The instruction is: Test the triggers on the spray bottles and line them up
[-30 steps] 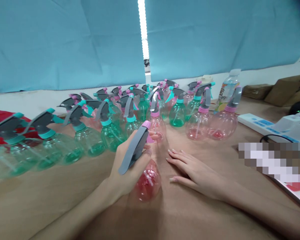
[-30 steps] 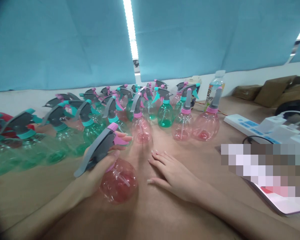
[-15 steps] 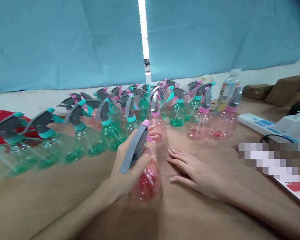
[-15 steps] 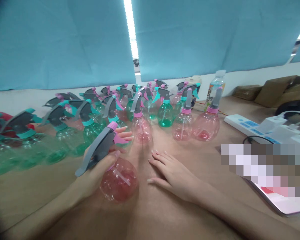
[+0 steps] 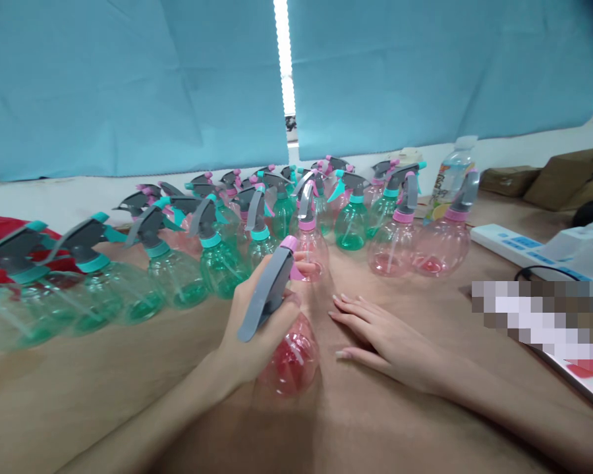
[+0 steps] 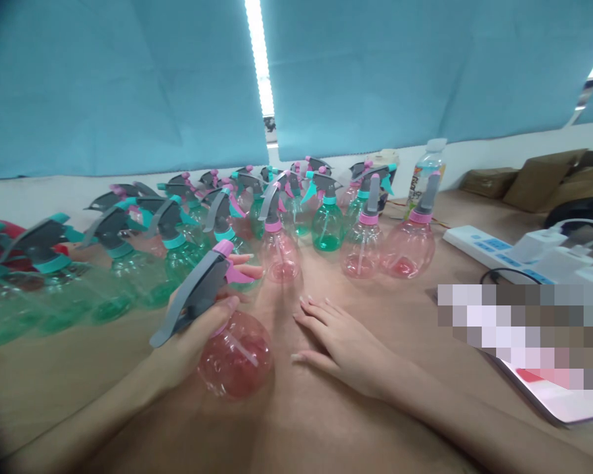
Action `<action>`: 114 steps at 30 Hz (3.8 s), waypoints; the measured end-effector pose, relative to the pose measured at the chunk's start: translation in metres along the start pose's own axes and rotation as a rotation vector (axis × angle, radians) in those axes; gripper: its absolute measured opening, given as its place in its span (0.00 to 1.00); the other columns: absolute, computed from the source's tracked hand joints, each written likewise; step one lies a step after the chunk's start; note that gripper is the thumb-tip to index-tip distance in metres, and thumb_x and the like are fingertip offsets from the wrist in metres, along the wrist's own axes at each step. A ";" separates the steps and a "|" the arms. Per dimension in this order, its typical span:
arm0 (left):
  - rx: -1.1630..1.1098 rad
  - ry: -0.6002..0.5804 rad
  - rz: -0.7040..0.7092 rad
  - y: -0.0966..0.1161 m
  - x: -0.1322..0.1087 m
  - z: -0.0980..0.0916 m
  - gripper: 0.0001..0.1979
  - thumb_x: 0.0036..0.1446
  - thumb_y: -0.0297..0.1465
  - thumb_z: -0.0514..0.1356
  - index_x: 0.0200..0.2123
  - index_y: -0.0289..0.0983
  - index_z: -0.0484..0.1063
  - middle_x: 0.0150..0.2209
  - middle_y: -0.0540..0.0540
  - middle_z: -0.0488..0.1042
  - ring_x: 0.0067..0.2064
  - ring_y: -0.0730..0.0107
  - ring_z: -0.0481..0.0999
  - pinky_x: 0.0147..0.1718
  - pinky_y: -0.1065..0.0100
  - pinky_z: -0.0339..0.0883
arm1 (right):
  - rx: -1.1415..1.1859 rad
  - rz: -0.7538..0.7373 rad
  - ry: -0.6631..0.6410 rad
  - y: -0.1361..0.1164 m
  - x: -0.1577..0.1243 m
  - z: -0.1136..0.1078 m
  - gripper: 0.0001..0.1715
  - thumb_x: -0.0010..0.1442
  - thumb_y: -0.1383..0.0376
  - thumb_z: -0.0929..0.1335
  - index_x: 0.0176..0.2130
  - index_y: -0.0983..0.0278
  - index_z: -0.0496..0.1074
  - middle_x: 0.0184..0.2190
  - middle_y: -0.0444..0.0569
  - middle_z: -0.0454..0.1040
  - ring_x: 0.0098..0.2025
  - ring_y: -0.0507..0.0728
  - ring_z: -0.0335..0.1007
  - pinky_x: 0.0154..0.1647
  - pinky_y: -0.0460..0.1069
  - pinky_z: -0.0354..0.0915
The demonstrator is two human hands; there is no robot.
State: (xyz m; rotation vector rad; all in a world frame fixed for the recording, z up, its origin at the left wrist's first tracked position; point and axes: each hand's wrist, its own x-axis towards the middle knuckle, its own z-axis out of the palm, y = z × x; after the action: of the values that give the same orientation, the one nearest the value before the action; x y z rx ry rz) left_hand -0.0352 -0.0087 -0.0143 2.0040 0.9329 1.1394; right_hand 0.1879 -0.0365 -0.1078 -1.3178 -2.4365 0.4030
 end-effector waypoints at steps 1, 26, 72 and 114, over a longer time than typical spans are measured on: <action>-0.006 -0.008 0.006 0.000 0.000 0.000 0.13 0.52 0.26 0.56 0.43 0.41 0.68 0.33 0.51 0.73 0.26 0.71 0.67 0.26 0.66 0.63 | 0.003 -0.002 0.003 0.000 0.000 0.000 0.40 0.66 0.44 0.61 0.64 0.70 0.62 0.65 0.62 0.61 0.68 0.68 0.52 0.66 0.66 0.52; 0.040 -0.020 0.010 -0.010 -0.003 0.000 0.14 0.59 0.27 0.56 0.48 0.44 0.68 0.39 0.50 0.74 0.30 0.71 0.70 0.33 0.66 0.68 | 0.030 -0.007 0.028 0.000 -0.001 0.000 0.38 0.66 0.44 0.61 0.64 0.66 0.63 0.64 0.60 0.62 0.67 0.67 0.53 0.66 0.66 0.53; 0.031 0.026 0.002 -0.007 -0.005 0.002 0.14 0.60 0.29 0.58 0.49 0.45 0.68 0.41 0.52 0.75 0.32 0.71 0.71 0.35 0.67 0.68 | -0.001 -0.005 0.008 0.000 -0.001 -0.001 0.40 0.66 0.44 0.60 0.64 0.70 0.62 0.65 0.62 0.61 0.68 0.67 0.52 0.66 0.65 0.52; 0.045 0.029 0.034 -0.009 -0.002 0.003 0.13 0.61 0.29 0.57 0.48 0.44 0.69 0.47 0.51 0.75 0.33 0.72 0.73 0.35 0.68 0.69 | -0.019 0.003 -0.029 0.000 0.000 -0.002 0.42 0.67 0.43 0.59 0.65 0.71 0.60 0.66 0.61 0.60 0.68 0.67 0.51 0.67 0.65 0.51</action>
State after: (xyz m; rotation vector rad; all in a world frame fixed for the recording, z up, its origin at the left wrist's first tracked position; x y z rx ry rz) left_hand -0.0354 -0.0061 -0.0238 2.0519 0.9504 1.1789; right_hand 0.1886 -0.0368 -0.1063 -1.3332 -2.4681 0.4032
